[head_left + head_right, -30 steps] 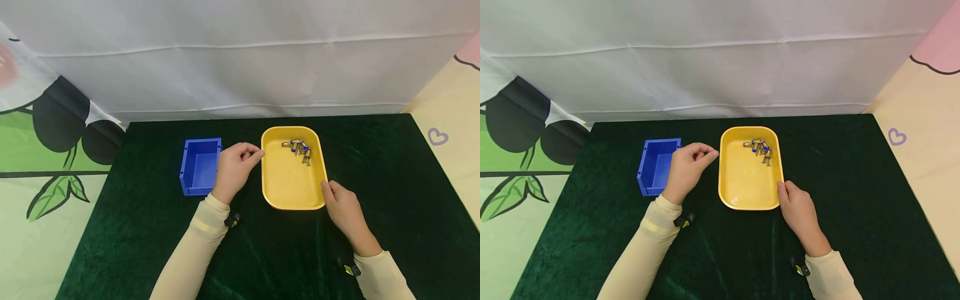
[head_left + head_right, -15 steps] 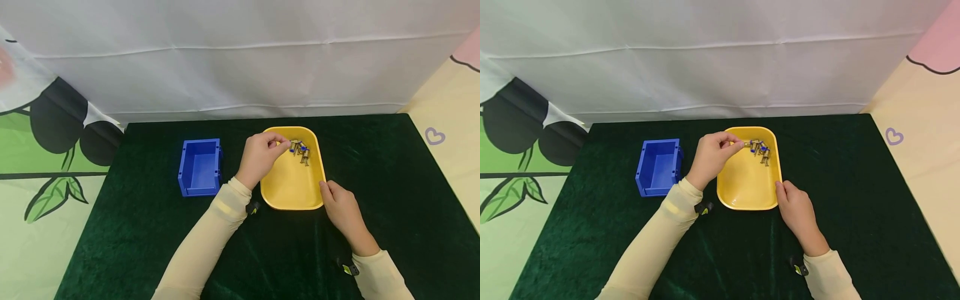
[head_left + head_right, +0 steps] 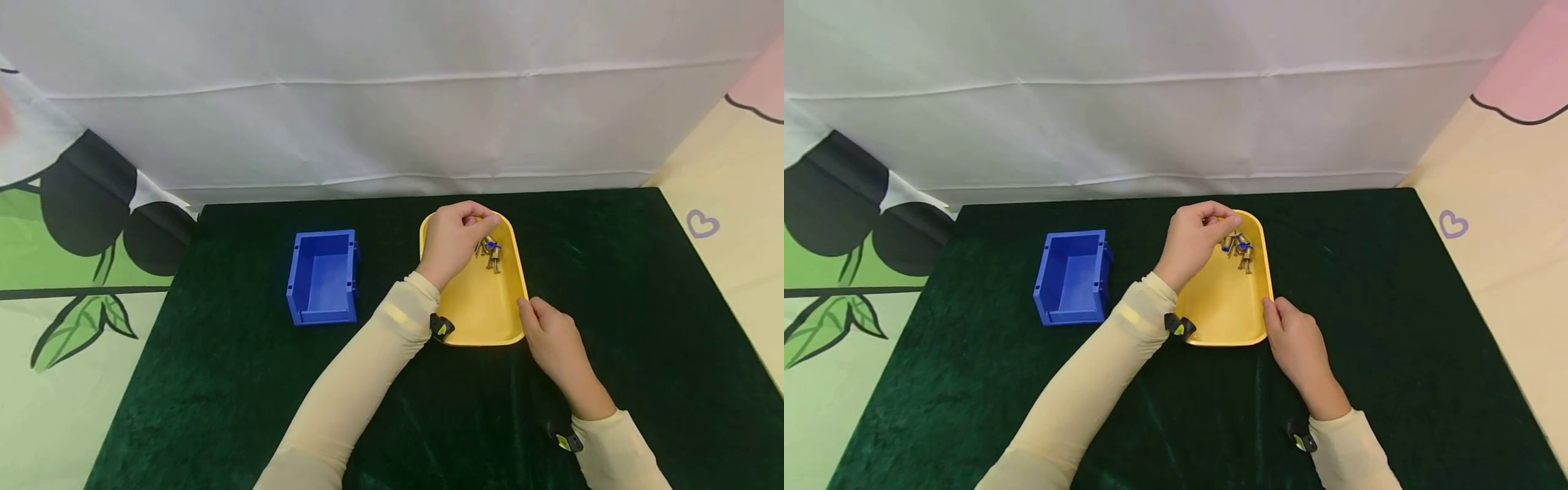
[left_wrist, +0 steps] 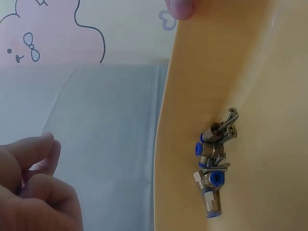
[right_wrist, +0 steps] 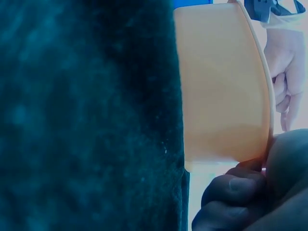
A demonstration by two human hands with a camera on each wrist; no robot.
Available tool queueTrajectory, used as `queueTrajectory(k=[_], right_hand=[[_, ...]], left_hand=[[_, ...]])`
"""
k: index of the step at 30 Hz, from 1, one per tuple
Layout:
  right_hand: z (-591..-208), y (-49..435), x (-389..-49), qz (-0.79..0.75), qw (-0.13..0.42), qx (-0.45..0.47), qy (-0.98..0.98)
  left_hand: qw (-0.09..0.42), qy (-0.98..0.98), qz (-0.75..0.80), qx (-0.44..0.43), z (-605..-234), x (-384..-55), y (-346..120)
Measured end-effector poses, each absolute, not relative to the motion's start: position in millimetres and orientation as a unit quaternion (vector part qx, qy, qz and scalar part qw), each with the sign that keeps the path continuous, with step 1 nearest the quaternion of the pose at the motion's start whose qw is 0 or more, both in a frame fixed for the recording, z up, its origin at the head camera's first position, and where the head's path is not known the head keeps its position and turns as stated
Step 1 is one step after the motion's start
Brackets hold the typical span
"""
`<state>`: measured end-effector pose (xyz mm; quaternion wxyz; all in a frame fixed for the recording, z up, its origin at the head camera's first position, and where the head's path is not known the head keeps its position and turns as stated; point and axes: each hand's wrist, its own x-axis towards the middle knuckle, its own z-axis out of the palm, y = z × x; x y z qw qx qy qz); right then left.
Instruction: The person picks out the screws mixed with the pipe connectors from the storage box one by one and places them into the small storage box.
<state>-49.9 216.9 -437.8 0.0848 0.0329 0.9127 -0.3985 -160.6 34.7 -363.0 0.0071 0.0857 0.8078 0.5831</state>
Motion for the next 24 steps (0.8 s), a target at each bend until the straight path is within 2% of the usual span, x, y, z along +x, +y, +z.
queueTrajectory(k=[6, 17, 24], right_hand=[[-442, 216, -49, -0.398, 0.083, 0.035, 0.913], [-443, 217, -48, -0.400, 0.080, 0.037, 0.912], [-441, 217, -50, -0.403, 0.076, 0.032, 0.911]], left_hand=[[0.009, 0.836, 0.542, 0.086, -370, -171, 44], [0.084, 0.879, 0.464, 0.066, -405, -185, 50], [0.098, 0.920, 0.371, 0.082, -417, -190, 52]])
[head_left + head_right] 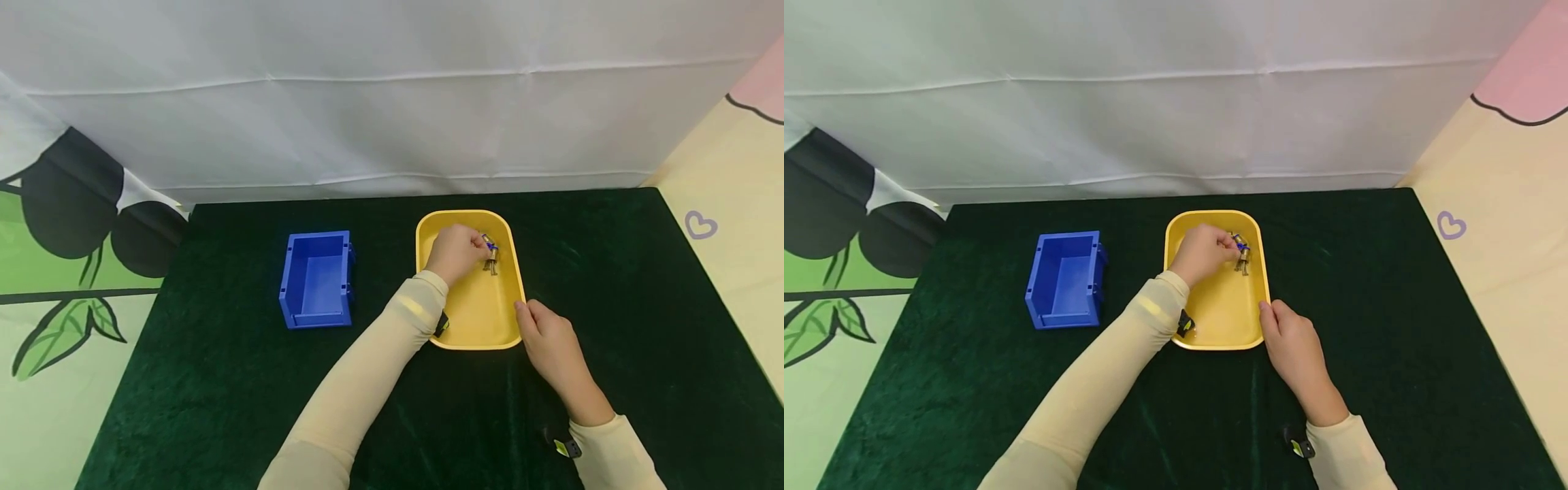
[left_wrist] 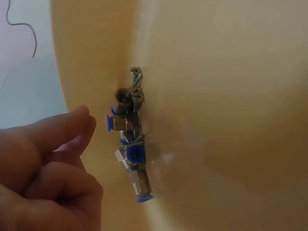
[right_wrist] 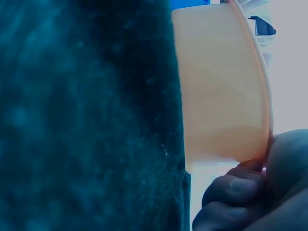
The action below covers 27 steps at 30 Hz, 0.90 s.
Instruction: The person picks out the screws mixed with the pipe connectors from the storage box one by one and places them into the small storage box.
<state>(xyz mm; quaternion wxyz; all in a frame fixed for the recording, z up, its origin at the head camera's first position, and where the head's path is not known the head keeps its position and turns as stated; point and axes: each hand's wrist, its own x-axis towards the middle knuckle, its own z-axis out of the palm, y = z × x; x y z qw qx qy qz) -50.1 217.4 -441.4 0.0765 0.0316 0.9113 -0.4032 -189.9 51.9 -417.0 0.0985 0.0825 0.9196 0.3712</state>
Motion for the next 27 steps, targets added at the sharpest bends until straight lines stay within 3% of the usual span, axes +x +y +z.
queueTrajectory(k=[12, 27], right_hand=[[-442, 217, -50, -0.401, 0.079, 0.029, 0.912], [-443, 218, -51, -0.407, 0.080, 0.027, 0.910]], left_hand=[[0.138, 0.953, 0.237, 0.129, -426, -193, 60], [0.102, 0.971, 0.176, 0.128, -429, -190, 63]])
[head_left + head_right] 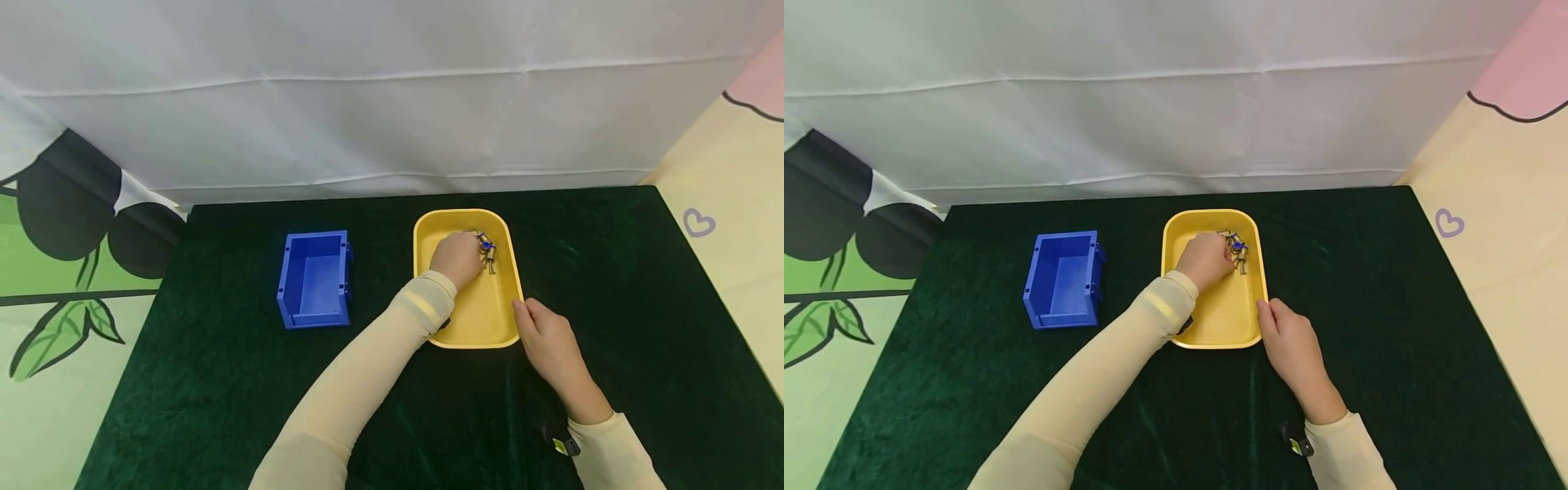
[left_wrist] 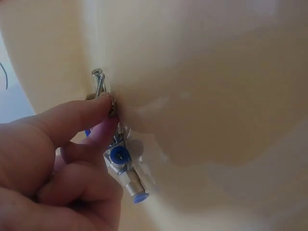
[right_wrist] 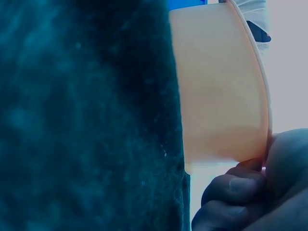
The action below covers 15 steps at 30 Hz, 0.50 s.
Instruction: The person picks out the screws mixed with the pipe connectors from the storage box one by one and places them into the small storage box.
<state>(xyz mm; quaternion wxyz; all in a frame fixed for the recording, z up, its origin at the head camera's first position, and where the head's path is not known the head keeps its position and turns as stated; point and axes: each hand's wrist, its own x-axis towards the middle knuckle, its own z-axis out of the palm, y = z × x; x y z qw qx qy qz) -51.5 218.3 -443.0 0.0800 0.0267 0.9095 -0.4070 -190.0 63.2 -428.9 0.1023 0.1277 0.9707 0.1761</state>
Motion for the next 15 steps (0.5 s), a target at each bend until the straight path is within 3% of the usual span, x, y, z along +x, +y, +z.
queueTrajectory(k=[15], right_hand=[[-442.1, 219.2, -51.5, -0.408, 0.081, 0.026, 0.909]], left_hand=[[0.108, 0.960, 0.234, 0.109, -420.2, -186.7, 55.0]])
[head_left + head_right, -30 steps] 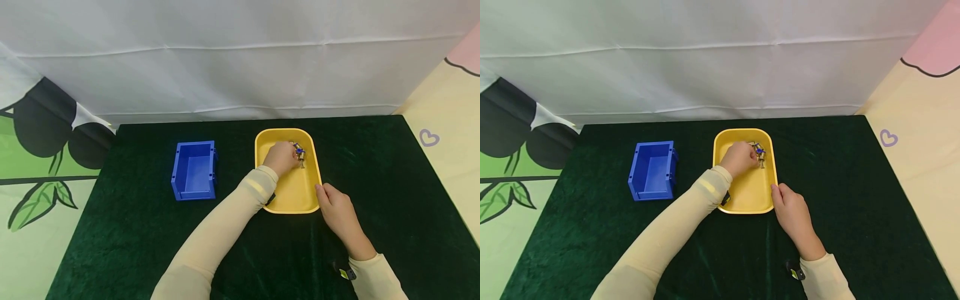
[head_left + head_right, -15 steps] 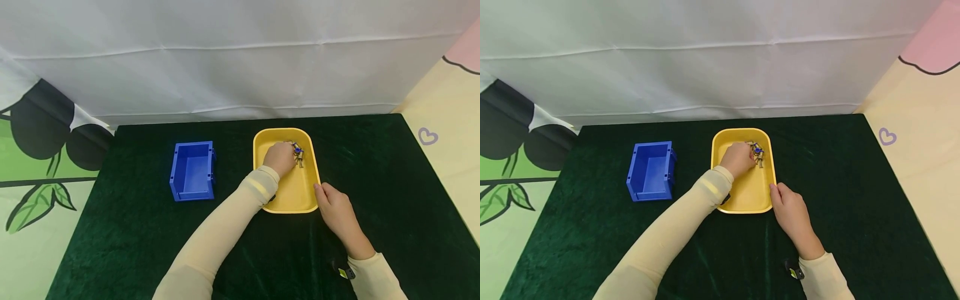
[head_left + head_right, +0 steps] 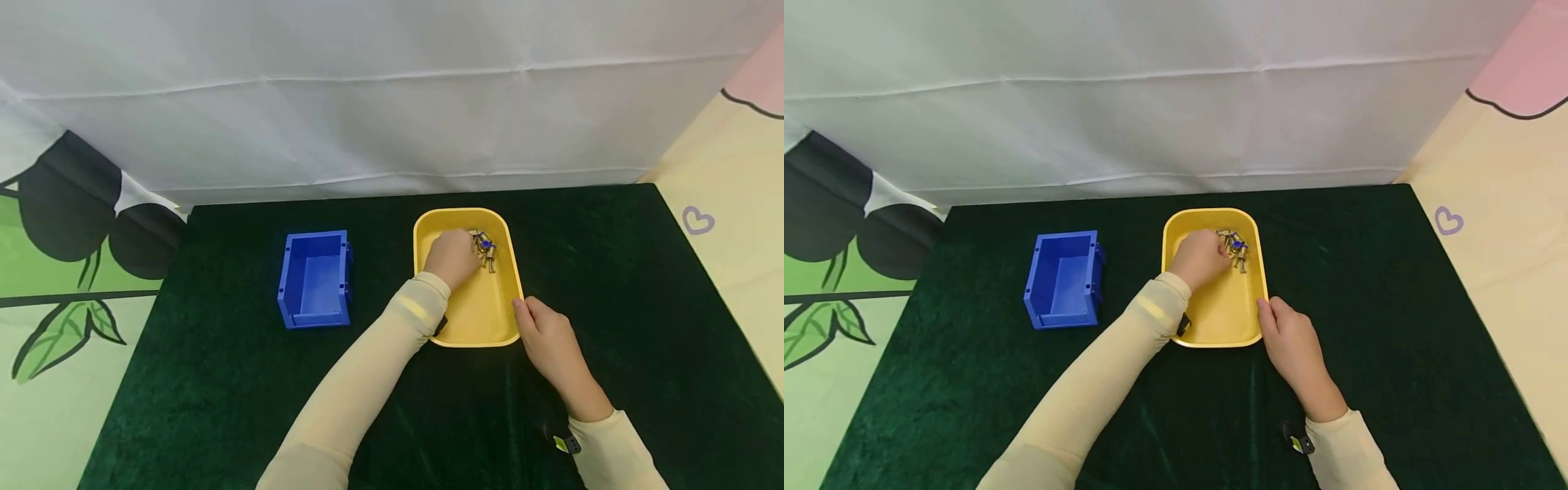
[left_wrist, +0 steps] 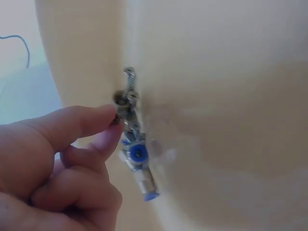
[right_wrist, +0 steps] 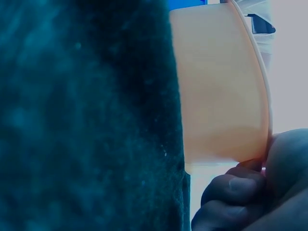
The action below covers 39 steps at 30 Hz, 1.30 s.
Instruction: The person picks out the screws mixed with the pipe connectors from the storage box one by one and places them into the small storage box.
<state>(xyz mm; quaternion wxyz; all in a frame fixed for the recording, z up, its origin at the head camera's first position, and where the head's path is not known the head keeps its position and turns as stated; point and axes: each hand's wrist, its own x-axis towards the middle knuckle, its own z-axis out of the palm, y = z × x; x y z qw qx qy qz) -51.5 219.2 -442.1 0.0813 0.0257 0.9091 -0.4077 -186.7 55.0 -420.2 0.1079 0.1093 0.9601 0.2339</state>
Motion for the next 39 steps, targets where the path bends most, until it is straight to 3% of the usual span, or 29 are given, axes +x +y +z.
queueTrajectory(k=[16, 33, 39], right_hand=[[-442, 218, -52, -0.405, 0.084, 0.016, 0.910], [-442, 217, -50, -0.411, 0.085, 0.029, 0.907], [-442, 217, -49, -0.408, 0.084, 0.026, 0.909]], left_hand=[[0.088, 0.919, 0.367, 0.114, -371, -161, 45], [0.012, 0.876, 0.472, 0.101, -360, -138, 10], [0.006, 0.869, 0.489, 0.071, -360, -132, -4]])
